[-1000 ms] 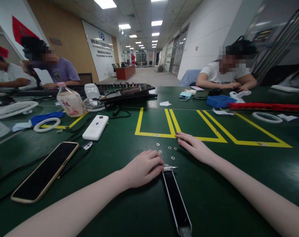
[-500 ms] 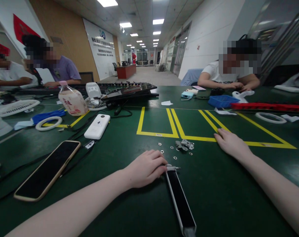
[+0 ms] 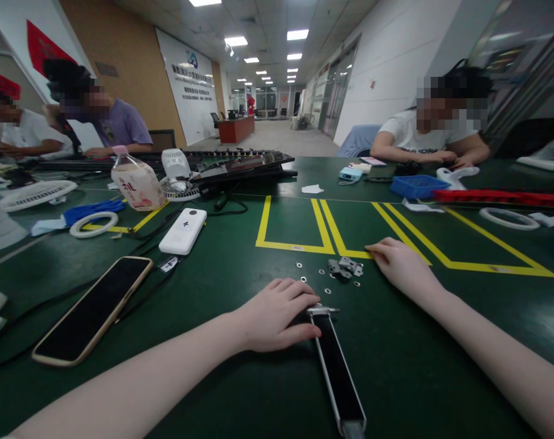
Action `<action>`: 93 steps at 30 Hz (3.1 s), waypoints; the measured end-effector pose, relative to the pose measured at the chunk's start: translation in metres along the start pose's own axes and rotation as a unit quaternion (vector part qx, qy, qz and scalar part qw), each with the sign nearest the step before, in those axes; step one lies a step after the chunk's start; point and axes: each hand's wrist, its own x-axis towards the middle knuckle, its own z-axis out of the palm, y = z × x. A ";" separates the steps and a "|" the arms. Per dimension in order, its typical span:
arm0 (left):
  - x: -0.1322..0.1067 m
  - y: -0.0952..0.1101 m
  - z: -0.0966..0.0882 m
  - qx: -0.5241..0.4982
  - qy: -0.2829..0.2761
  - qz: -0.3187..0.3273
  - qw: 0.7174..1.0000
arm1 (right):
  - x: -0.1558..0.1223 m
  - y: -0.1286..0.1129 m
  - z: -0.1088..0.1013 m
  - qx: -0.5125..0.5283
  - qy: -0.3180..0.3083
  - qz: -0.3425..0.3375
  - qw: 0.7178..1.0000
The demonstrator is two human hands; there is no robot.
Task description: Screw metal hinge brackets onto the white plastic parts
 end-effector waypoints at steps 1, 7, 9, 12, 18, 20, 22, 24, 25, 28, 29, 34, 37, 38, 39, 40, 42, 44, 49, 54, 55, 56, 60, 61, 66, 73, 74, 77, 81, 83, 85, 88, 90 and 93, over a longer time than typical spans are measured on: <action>0.000 -0.001 0.001 -0.001 -0.001 0.001 1.000 | 0.000 -0.005 0.001 0.013 0.005 -0.011 1.000; 0.002 -0.004 0.002 -0.015 -0.004 -0.007 1.000 | 0.000 -0.016 0.001 0.042 0.008 -0.006 0.999; 0.002 -0.005 0.001 -0.026 -0.006 -0.013 1.000 | 0.001 -0.014 0.000 0.040 -0.001 0.000 0.999; 0.003 -0.007 0.001 -0.062 -0.004 -0.022 0.998 | 0.004 -0.013 -0.002 0.023 -0.014 -0.005 1.000; 0.005 -0.012 0.000 -0.156 0.016 -0.029 0.987 | 0.005 -0.016 -0.003 -0.031 -0.028 -0.031 0.999; 0.005 -0.013 0.000 -0.163 0.017 -0.025 0.986 | 0.004 -0.018 -0.002 -0.043 -0.024 -0.041 0.998; 0.005 -0.013 0.000 -0.164 0.016 -0.026 0.986 | 0.003 -0.019 -0.002 -0.052 -0.021 -0.047 0.997; 0.005 -0.012 0.000 -0.165 0.013 -0.032 0.986 | 0.003 -0.019 -0.001 -0.057 -0.021 -0.052 0.997; 0.005 -0.012 0.000 -0.165 0.011 -0.035 0.986 | 0.003 -0.019 -0.001 -0.058 -0.021 -0.053 0.997; 0.006 -0.012 -0.001 -0.168 0.012 -0.039 0.985 | 0.003 -0.019 -0.002 -0.060 -0.023 -0.055 0.996; 0.006 -0.011 -0.001 -0.170 0.014 -0.039 0.985 | 0.003 -0.019 -0.002 -0.060 -0.023 -0.055 0.996; 0.005 -0.010 -0.002 -0.169 0.016 -0.042 0.984 | 0.002 -0.018 -0.002 -0.056 -0.024 -0.053 0.997; 0.005 -0.009 -0.002 -0.171 0.014 -0.044 0.984 | 0.002 -0.016 -0.001 -0.052 -0.022 -0.051 0.997; 0.005 -0.010 -0.002 -0.171 0.014 -0.044 0.984 | 0.002 -0.015 -0.001 -0.050 -0.021 -0.051 0.997; 0.005 -0.010 -0.002 -0.171 0.013 -0.044 0.984 | 0.003 -0.015 0.000 -0.048 -0.020 -0.050 0.997; 0.005 -0.010 -0.001 -0.170 0.014 -0.044 0.984 | 0.003 -0.014 0.000 -0.046 -0.018 -0.049 0.998; 0.005 -0.011 -0.001 -0.168 0.016 -0.043 0.985 | 0.003 -0.013 0.001 -0.042 -0.016 -0.047 0.998; 0.005 -0.011 0.000 -0.168 0.019 -0.041 0.985 | 0.003 -0.012 0.000 -0.036 -0.016 -0.046 0.998; 0.005 -0.011 0.000 -0.172 0.022 -0.039 0.984 | 0.006 -0.006 -0.005 -0.013 -0.029 -0.054 0.998; 0.006 -0.010 0.000 -0.176 0.022 -0.043 0.983 | 0.009 0.007 -0.009 0.035 -0.070 -0.086 0.993; 0.005 -0.010 -0.001 -0.177 0.020 -0.045 0.983 | 0.009 0.009 -0.009 0.041 -0.074 -0.087 0.993; 0.005 -0.009 -0.001 -0.178 0.020 -0.047 0.983 | 0.009 0.010 -0.009 0.042 -0.073 -0.085 0.993; 0.005 -0.009 -0.002 -0.182 0.016 -0.052 0.982 | 0.008 0.008 -0.010 0.043 -0.062 -0.080 0.994; 0.005 -0.009 -0.002 -0.182 0.017 -0.052 0.982 | 0.008 0.008 -0.011 0.044 -0.060 -0.078 0.994; 0.006 -0.010 0.000 -0.181 0.024 -0.045 0.982 | 0.009 0.008 -0.008 0.074 -0.068 -0.047 0.994; 0.005 -0.009 0.000 -0.176 0.025 -0.045 0.983 | 0.015 0.014 -0.001 0.074 -0.073 -0.003 0.995; 0.005 -0.009 0.000 -0.176 0.024 -0.046 0.983 | 0.015 0.015 -0.001 0.072 -0.075 0.002 0.995; 0.004 -0.010 0.000 -0.170 0.019 -0.045 0.984 | 0.015 0.014 -0.003 0.065 -0.085 0.013 0.994; 0.004 -0.009 -0.002 -0.146 0.000 -0.012 0.989 | 0.014 0.010 -0.006 0.060 -0.096 0.024 0.993; 0.004 -0.009 -0.002 -0.135 -0.012 0.010 0.991 | 0.014 0.007 -0.008 0.062 -0.102 0.031 0.992; 0.004 -0.008 -0.002 -0.133 -0.014 0.020 0.991 | 0.013 0.005 -0.010 0.067 -0.107 0.038 0.991; 0.003 -0.009 0.000 -0.141 -0.006 0.020 0.990 | 0.012 0.002 -0.014 0.077 -0.107 0.044 0.990; 0.003 -0.010 0.001 -0.146 -0.002 0.019 0.989 | 0.011 0.000 -0.015 0.086 -0.105 0.046 0.990; 0.003 -0.010 0.002 -0.153 0.008 0.022 0.988 | 0.011 -0.001 -0.016 0.100 -0.104 0.046 0.988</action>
